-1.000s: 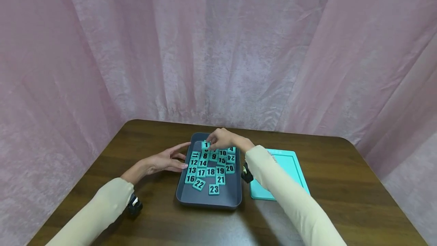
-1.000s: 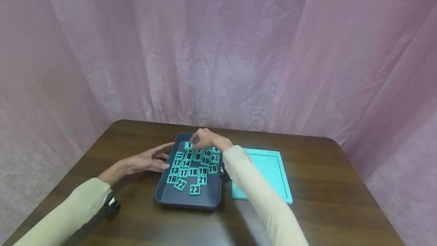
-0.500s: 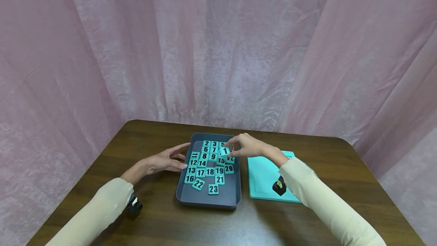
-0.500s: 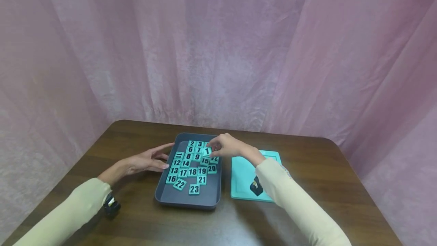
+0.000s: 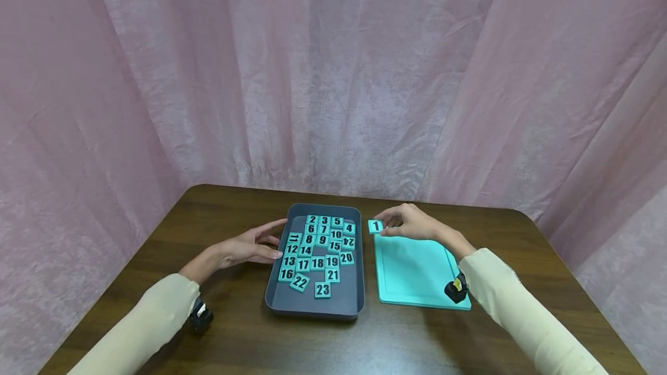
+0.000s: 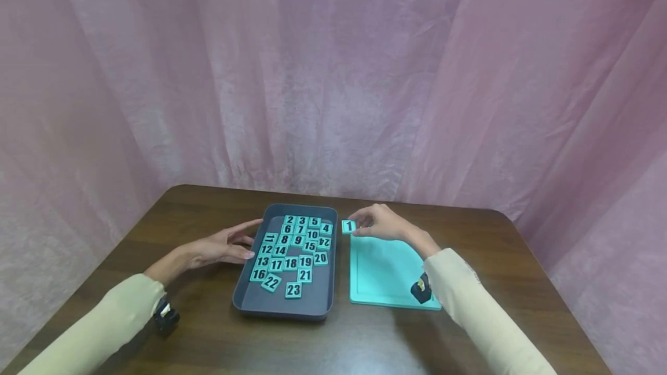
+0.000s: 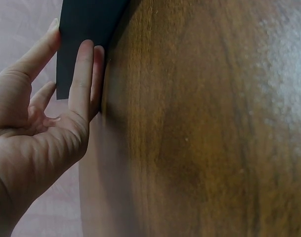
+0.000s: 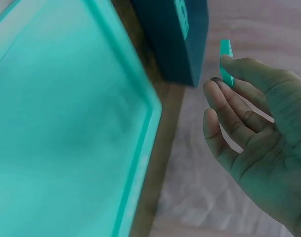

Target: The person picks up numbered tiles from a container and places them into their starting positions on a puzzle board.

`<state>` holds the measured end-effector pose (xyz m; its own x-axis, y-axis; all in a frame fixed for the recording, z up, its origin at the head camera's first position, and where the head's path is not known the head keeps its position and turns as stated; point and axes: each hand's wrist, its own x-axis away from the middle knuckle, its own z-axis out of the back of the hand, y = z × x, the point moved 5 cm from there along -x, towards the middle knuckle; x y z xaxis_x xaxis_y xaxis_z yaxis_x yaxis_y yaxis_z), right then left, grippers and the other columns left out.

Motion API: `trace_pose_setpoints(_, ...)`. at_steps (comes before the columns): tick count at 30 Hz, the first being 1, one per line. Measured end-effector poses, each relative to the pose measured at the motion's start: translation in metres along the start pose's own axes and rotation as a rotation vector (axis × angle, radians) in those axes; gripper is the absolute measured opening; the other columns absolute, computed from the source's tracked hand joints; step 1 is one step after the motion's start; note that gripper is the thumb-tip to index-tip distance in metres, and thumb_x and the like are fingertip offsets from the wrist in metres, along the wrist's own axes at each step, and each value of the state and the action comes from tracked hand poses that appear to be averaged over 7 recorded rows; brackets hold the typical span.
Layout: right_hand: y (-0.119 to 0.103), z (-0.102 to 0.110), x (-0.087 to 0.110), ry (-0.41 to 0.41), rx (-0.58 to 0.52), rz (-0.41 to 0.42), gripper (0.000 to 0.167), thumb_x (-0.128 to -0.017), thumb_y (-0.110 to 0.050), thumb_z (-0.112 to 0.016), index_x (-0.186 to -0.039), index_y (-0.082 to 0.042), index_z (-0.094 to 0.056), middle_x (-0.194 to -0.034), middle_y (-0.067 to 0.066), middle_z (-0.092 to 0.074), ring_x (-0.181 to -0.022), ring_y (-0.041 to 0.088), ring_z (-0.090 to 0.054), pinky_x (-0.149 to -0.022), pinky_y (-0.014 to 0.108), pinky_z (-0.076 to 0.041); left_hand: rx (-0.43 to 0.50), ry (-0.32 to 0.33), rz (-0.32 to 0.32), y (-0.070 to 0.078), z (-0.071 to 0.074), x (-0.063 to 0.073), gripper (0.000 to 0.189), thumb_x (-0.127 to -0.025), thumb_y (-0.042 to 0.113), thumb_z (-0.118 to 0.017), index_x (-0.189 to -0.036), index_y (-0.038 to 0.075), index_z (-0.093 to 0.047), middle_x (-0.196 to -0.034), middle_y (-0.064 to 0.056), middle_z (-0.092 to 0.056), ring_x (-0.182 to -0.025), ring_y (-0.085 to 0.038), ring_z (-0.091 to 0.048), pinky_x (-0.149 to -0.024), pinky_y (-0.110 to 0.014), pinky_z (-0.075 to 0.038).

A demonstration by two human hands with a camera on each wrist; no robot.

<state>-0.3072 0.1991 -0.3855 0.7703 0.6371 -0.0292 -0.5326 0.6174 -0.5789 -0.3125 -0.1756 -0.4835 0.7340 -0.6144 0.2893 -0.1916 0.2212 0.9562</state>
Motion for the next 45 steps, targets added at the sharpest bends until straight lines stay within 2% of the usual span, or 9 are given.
trace_pose_setpoints(8, 0.041, -0.008, 0.011, 0.016, 0.0, -0.076, 0.038, -0.096, -0.014, -0.071, -0.128, 0.004, -0.067, -0.104, 0.012, -0.074, -0.095, 0.025, -0.071, -0.075, 0.027, -0.059, 0.008, -0.002, -0.002, 0.0, -0.001, 0.001, 0.097, -0.094, 0.011, -0.076, -0.166, 0.027, -0.013, -0.154, -0.029, -0.032, -0.115, -0.021, -0.066, -0.105, -0.042, -0.055)
trace_pose_setpoints(12, 0.055, -0.016, 0.015, 0.025, -0.007, -0.104, 0.038, -0.096, -0.014, -0.071, -0.128, 0.006, -0.067, -0.101, 0.013, -0.073, -0.091, 0.024, -0.07, -0.068, 0.025, -0.056, 0.011, 0.0, 0.0, -0.001, -0.001, 0.001, 0.097, -0.093, 0.011, -0.076, -0.166, 0.027, -0.014, -0.153, -0.029, -0.033, -0.114, -0.022, -0.066, -0.105, -0.042, -0.055)
trace_pose_setpoints(15, 0.062, -0.02, 0.016, 0.03, -0.003, -0.12, 0.037, -0.096, -0.012, -0.071, -0.127, 0.007, -0.066, -0.099, 0.013, -0.074, -0.088, 0.022, -0.07, -0.068, 0.024, -0.055, 0.007, -0.005, -0.004, 0.0, -0.002, 0.001, 0.096, -0.094, 0.011, -0.076, -0.166, 0.027, -0.013, -0.153, -0.029, -0.034, -0.117, -0.022, -0.064, -0.105, -0.042, -0.055)
trace_pose_setpoints(24, 0.068, -0.025, 0.015, 0.052, -0.013, -0.105, 0.038, -0.096, -0.011, -0.071, -0.129, 0.009, -0.065, -0.095, 0.013, -0.073, -0.088, 0.024, -0.072, -0.076, 0.029, -0.059, 0.01, 0.006, -0.001, 0.003, -0.002, 0.0, 0.096, -0.094, 0.01, -0.075, -0.166, 0.027, -0.013, -0.153, -0.029, -0.034, -0.118, -0.022, -0.064, -0.105, -0.042, -0.055)
trace_pose_setpoints(31, 0.07, -0.027, 0.013, 0.066, -0.013, -0.112, 0.038, -0.095, -0.009, -0.072, -0.128, 0.009, -0.065, -0.092, 0.011, -0.072, -0.083, 0.019, -0.07, -0.073, 0.025, -0.056, 0.023, 0.003, 0.007, 0.003, -0.001, -0.001, 0.095, -0.094, 0.009, -0.074, -0.166, 0.028, -0.014, -0.153, -0.029, -0.033, -0.113, -0.021, -0.066, -0.105, -0.042, -0.055)
trace_pose_setpoints(37, 0.071, -0.029, 0.011, 0.089, -0.002, -0.129, 0.036, -0.095, -0.01, -0.072, -0.126, 0.007, -0.067, -0.092, 0.01, -0.07, -0.076, 0.013, -0.065, -0.067, 0.021, -0.051, 0.027, 0.011, 0.01, 0.002, 0.0, -0.002, 0.095, -0.095, 0.008, -0.074, -0.166, 0.028, -0.014, -0.153, -0.029, -0.033, -0.119, -0.023, -0.064, -0.106, -0.043, -0.055)
trace_pose_setpoints(45, 0.071, -0.033, 0.009, 0.114, 0.019, -0.143, 0.035, -0.095, -0.011, -0.072, -0.126, 0.004, -0.068, -0.093, 0.008, -0.07, -0.075, 0.01, -0.065, -0.067, 0.021, -0.052, 0.016, 0.025, 0.021, 0.002, 0.0, -0.003, 0.095, -0.094, 0.009, -0.074, -0.166, 0.027, -0.014, -0.153, -0.029, -0.034, -0.123, -0.026, -0.061, -0.106, -0.043, -0.054)
